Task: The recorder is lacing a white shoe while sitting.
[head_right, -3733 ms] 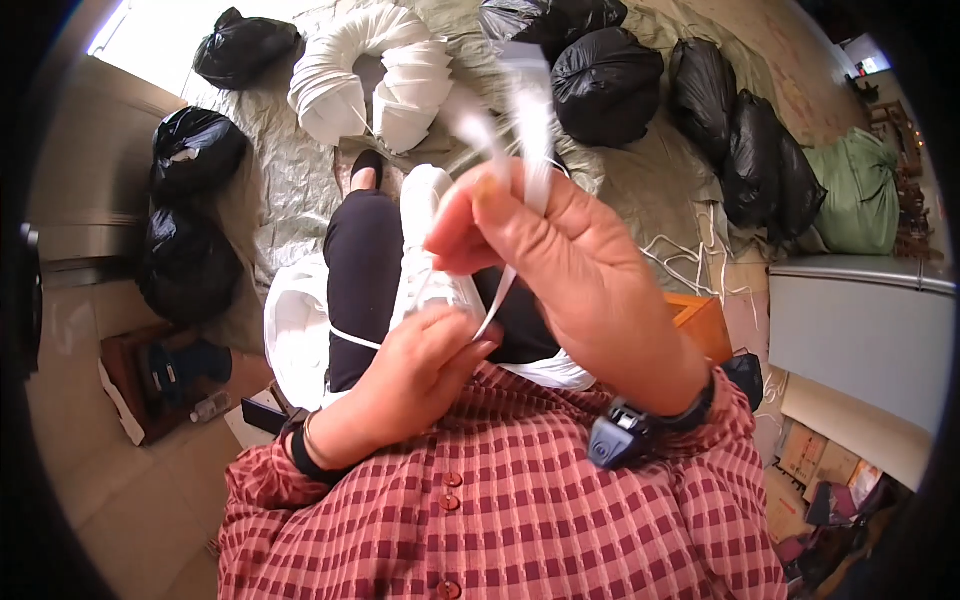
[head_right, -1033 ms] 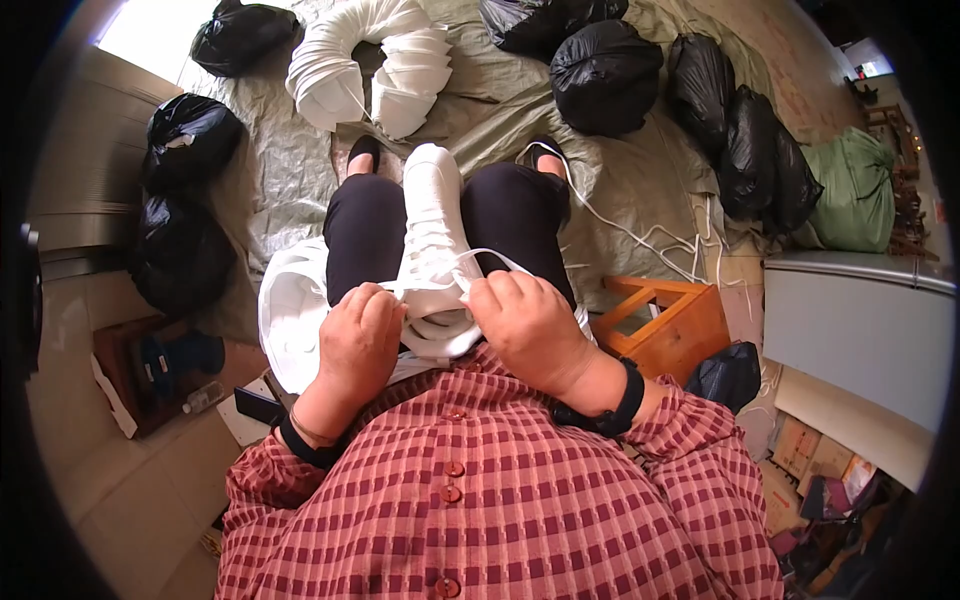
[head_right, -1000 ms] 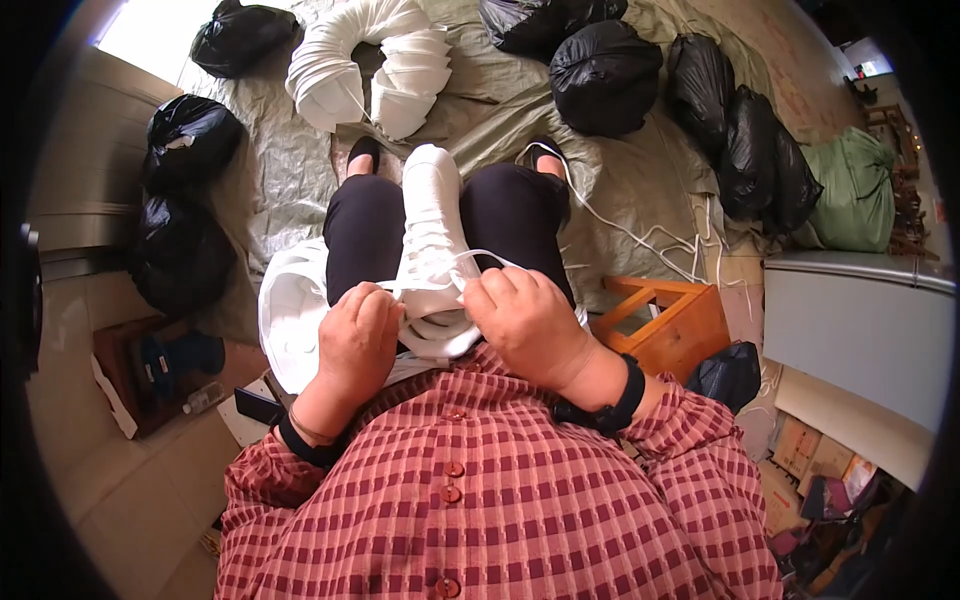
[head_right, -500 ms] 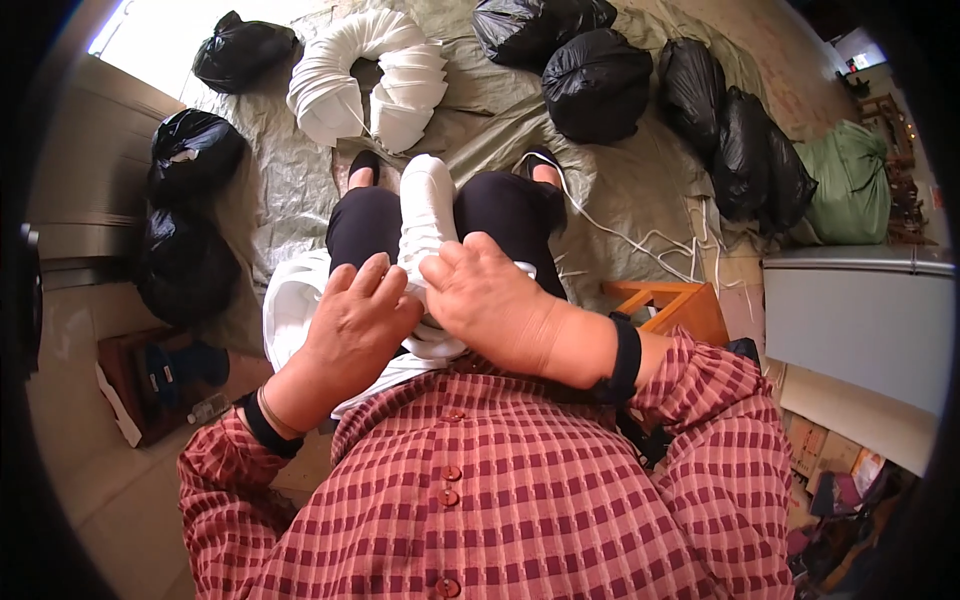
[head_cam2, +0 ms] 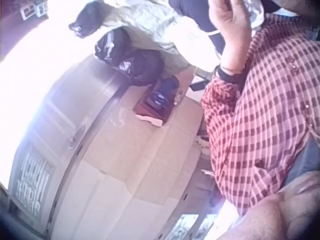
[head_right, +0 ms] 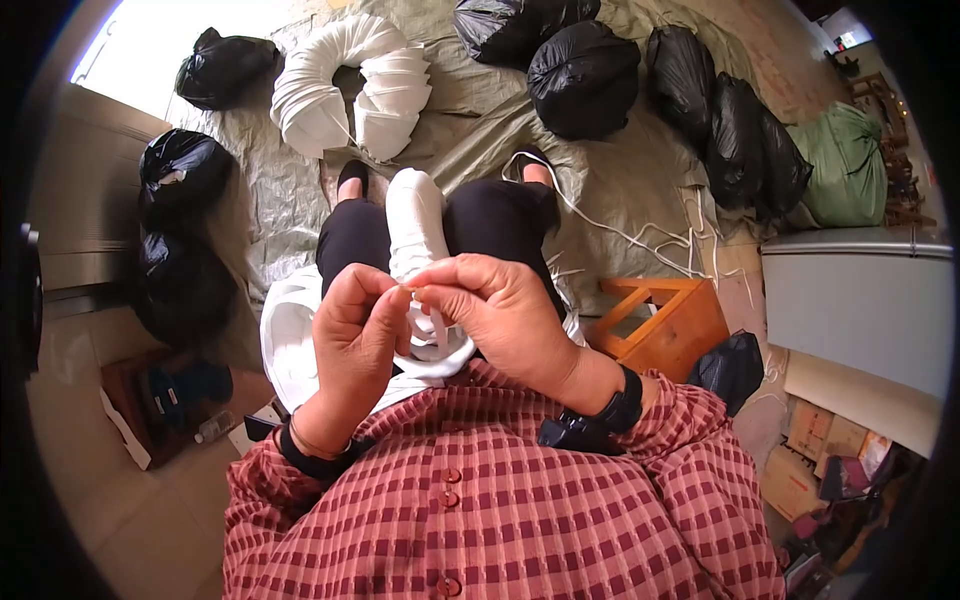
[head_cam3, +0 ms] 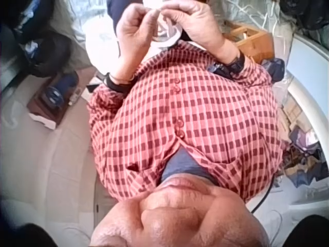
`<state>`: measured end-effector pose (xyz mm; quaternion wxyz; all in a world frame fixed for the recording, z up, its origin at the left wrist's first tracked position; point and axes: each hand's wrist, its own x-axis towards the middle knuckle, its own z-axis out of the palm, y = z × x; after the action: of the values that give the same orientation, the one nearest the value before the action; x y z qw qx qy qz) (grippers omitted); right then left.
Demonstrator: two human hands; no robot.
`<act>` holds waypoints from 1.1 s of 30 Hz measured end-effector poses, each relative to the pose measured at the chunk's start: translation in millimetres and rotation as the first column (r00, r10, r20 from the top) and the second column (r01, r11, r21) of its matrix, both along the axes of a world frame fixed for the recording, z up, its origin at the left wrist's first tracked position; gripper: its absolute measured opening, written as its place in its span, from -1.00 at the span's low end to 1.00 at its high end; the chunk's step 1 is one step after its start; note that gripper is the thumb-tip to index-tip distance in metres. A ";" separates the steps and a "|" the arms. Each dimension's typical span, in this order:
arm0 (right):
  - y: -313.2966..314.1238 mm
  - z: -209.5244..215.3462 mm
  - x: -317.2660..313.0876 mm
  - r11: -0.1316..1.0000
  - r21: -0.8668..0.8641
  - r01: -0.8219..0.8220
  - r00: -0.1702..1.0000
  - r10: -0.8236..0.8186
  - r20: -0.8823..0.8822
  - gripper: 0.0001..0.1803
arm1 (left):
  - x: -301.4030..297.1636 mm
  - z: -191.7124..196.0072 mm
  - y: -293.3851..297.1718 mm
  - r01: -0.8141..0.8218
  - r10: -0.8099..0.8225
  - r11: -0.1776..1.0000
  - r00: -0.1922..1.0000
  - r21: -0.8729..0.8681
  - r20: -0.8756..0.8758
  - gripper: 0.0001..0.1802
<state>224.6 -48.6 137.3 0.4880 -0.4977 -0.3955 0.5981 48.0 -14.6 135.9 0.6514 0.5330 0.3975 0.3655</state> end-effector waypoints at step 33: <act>-15.1 -46.1 6.6 0.906 -0.162 -0.391 0.338 0.305 0.890 -0.20 | -77.5 133.7 -21.4 0.747 -0.773 0.554 0.626 0.367 -0.106 -0.80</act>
<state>231.2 -63.7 91.2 0.0797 -0.6223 -0.7141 0.3106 -29.5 -36.0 269.6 0.6425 0.7537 0.0281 0.1353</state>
